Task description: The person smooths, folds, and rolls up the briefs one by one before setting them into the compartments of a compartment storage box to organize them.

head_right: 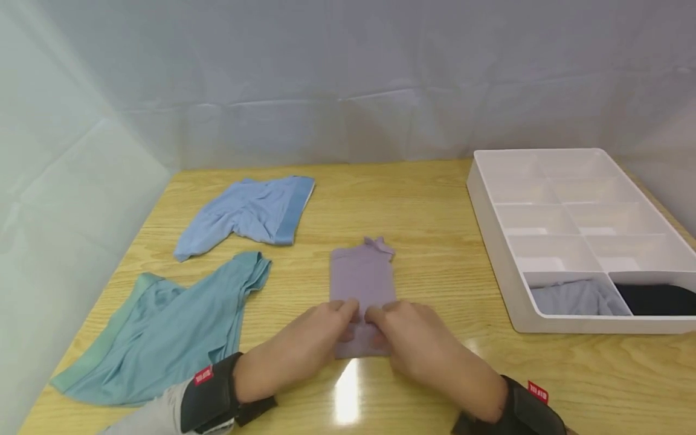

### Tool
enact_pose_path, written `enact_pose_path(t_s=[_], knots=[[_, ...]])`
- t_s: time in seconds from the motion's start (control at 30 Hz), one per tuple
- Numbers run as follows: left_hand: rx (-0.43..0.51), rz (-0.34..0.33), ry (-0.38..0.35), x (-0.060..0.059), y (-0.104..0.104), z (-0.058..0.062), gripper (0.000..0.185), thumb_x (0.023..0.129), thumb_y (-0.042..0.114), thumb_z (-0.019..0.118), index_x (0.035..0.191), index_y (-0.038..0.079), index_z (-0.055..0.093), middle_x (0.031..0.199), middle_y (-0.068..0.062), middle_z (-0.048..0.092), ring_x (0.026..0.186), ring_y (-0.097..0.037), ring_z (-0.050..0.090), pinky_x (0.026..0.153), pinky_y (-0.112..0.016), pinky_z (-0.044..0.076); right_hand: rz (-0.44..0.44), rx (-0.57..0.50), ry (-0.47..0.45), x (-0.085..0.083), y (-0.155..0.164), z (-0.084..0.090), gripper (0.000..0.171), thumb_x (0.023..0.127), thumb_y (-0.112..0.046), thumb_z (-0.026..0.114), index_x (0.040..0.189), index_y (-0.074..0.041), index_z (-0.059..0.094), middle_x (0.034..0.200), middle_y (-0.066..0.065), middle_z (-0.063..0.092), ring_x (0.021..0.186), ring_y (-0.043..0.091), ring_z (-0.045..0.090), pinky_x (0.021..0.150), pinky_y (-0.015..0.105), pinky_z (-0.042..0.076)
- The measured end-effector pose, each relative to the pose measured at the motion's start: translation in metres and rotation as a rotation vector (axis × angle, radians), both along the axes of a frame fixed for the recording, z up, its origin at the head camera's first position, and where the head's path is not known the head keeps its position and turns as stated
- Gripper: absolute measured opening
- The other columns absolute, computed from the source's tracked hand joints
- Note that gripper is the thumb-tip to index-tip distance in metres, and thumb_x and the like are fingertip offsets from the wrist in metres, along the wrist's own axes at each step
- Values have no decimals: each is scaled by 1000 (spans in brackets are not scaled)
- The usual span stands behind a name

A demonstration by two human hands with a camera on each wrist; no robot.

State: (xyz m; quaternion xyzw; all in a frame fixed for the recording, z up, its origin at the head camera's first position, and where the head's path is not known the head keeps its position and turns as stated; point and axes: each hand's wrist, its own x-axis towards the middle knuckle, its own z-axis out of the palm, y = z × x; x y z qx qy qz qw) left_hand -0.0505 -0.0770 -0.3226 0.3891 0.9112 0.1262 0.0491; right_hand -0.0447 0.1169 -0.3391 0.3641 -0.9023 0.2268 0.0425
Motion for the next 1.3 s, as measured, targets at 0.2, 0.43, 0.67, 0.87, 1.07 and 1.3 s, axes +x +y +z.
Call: enact_pose_path(t_s=[0.2, 0.43, 0.67, 0.87, 1.07, 1.3], knots=[[-27, 35, 128, 2, 0, -1, 14, 90, 8, 65, 93, 5, 52, 76, -3, 49, 64, -14, 54, 51, -20, 45, -94, -8, -44, 5, -4, 0, 35, 70, -21, 83, 83, -15, 51, 67, -10, 52, 58, 0, 46, 49, 19, 39], [-169, 47, 241, 0, 1, -2, 7, 85, 6, 67, 91, 10, 67, 84, -4, 55, 79, -18, 55, 65, -25, 50, -113, 51, 171, 4, -8, -6, 13, 77, -16, 80, 81, -10, 69, 92, 4, 61, 69, 16, 62, 58, 27, 52], [-238, -94, 318, 8, 4, 3, 11, 85, 6, 69, 96, 9, 70, 86, -1, 58, 76, -12, 52, 69, -20, 47, -104, 130, 243, 3, -7, -4, 12, 76, -13, 81, 83, -6, 73, 83, -1, 53, 67, 12, 52, 58, 26, 48], [-253, -172, 392, 14, 5, 2, 21, 86, 33, 71, 90, 13, 67, 76, 3, 60, 67, -10, 53, 59, -20, 45, -60, 219, 248, 4, -4, -3, 11, 82, -15, 75, 81, -5, 70, 79, -3, 46, 63, 13, 47, 53, 27, 43], [-285, -196, 429, 23, 7, 1, 17, 84, 27, 71, 90, 13, 62, 72, 3, 57, 63, -11, 50, 54, -22, 40, -81, 235, 214, 8, -6, -1, 8, 78, -6, 76, 80, -4, 69, 78, -2, 47, 65, 14, 48, 55, 29, 44], [-285, -209, 527, 24, 9, -3, 9, 85, 17, 66, 92, 13, 63, 69, 5, 57, 57, -10, 50, 48, -21, 41, -66, 239, 274, 9, -6, -3, 28, 66, 9, 74, 87, -7, 64, 82, 2, 52, 71, 17, 50, 60, 33, 47]])
